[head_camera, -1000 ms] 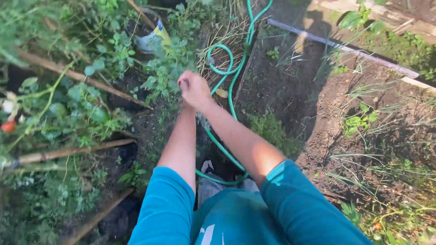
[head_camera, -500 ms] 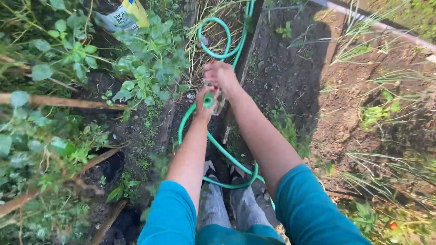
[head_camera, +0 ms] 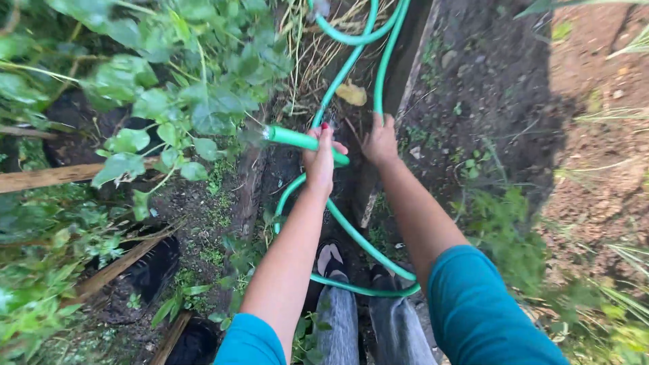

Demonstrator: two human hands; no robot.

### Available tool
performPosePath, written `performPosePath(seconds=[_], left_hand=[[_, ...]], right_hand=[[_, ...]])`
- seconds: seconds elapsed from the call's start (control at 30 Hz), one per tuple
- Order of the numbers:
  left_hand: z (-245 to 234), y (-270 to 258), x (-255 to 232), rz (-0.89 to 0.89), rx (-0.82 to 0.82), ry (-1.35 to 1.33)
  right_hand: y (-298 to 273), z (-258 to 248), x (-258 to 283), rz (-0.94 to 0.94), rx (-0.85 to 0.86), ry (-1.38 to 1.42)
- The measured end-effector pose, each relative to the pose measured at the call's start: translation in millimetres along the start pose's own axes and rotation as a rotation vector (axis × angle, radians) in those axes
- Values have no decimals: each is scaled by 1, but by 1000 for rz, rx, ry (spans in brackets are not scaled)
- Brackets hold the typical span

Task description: Watering a variety of garden plants using a green hose.

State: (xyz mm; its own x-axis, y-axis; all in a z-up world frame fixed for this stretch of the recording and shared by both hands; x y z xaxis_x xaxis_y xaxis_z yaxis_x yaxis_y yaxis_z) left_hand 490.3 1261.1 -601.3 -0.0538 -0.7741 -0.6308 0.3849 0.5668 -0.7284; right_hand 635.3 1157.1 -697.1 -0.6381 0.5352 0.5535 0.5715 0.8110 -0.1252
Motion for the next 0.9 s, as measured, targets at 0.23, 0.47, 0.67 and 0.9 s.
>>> performPosePath(seconds=[0.23,0.47,0.67,0.9], left_hand=[[-35,83,44,-58,-58,83],[-51,165,97,114,-353,633],[-42,199,113,-170,-239,478],[-30,201,109,-142,-156,427]], right_hand=[[29,48,-34,-148,-81,-104],[52,73,2,2,-111,107],[53,71,5,413,55,685],[56,61,7,350,71,878]])
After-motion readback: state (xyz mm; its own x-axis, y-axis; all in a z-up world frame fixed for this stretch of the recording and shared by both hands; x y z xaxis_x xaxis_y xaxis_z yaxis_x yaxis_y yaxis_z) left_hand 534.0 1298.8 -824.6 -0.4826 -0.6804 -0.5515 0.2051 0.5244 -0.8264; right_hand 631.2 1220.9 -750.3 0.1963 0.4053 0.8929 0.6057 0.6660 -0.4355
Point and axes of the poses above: each hand's wrist, its own y-axis towards the middle knuckle, its own z-axis out of the palm, x = y × z, the point moved 1 cm from there along y, towards the middle knuckle, and after that the axes turned 15 degrees about -z, right-handed, at the moved point
